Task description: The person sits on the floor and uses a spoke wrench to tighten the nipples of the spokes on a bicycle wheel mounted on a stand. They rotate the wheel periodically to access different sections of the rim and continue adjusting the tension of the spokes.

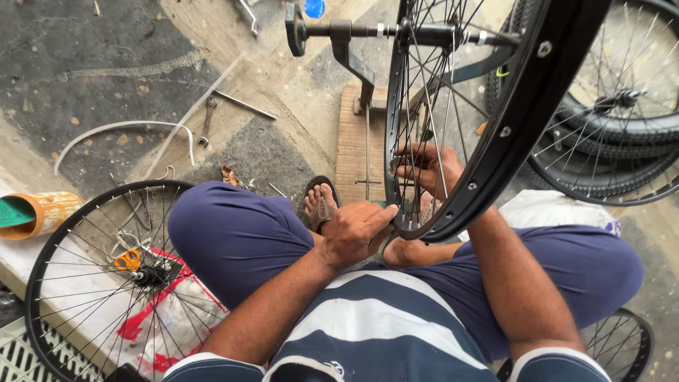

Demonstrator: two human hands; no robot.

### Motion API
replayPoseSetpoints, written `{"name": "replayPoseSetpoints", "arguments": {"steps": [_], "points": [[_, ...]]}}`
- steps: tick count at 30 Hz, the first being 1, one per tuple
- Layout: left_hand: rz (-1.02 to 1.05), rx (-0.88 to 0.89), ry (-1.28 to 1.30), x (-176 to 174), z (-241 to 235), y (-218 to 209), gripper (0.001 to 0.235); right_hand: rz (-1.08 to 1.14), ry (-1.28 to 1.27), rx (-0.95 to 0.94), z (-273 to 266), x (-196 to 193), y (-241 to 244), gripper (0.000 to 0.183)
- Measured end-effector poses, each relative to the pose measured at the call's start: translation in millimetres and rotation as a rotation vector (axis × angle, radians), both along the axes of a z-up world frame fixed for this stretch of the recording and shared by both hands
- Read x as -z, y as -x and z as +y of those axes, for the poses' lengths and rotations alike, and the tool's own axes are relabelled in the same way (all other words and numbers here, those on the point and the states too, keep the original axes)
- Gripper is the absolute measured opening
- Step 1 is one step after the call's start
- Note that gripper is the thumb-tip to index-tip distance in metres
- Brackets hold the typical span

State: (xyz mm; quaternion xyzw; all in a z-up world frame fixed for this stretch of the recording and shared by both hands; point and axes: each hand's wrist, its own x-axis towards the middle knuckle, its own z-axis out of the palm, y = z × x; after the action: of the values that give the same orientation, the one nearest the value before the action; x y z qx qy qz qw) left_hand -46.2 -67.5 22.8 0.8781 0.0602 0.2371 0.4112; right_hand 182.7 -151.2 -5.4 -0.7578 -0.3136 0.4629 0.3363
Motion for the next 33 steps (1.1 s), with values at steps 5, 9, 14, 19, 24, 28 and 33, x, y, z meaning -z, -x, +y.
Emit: {"name": "replayPoseSetpoints", "arguments": {"steps": [5, 9, 14, 19, 24, 28, 33], "points": [[-0.01, -0.015, -0.02, -1, 0, 0, 0.036, -0.198, 0.157, -0.07, 9, -20, 15, 0.048], [-0.002, 0.0, -0.005, -4, 2, 3, 0.035, -0.372, -0.017, -0.076, 8, -17, 24, 0.05], [0.003, -0.01, -0.02, -3, 1, -1, 0.034, -0.241, -0.169, -0.001, -2, -5, 22, 0.046], [0.043, 0.003, -0.053, -2, 5, -4, 0.033, 0.127, -0.236, -0.011, -4, 10, 1, 0.037], [0.046, -0.047, -0.019, -32, 13, -6, 0.046, 0.358, -0.231, 0.202, -6, 32, 8, 0.033], [-0.139, -0.07, 0.088, -80, 15, -10, 0.05, -0.054, -0.21, 0.276, -16, 21, -1, 0.032], [-0.147, -0.011, 0.009, -96, 10, -18, 0.027, -0.065, -0.324, 0.369, -37, 0, 0, 0.033]]}}
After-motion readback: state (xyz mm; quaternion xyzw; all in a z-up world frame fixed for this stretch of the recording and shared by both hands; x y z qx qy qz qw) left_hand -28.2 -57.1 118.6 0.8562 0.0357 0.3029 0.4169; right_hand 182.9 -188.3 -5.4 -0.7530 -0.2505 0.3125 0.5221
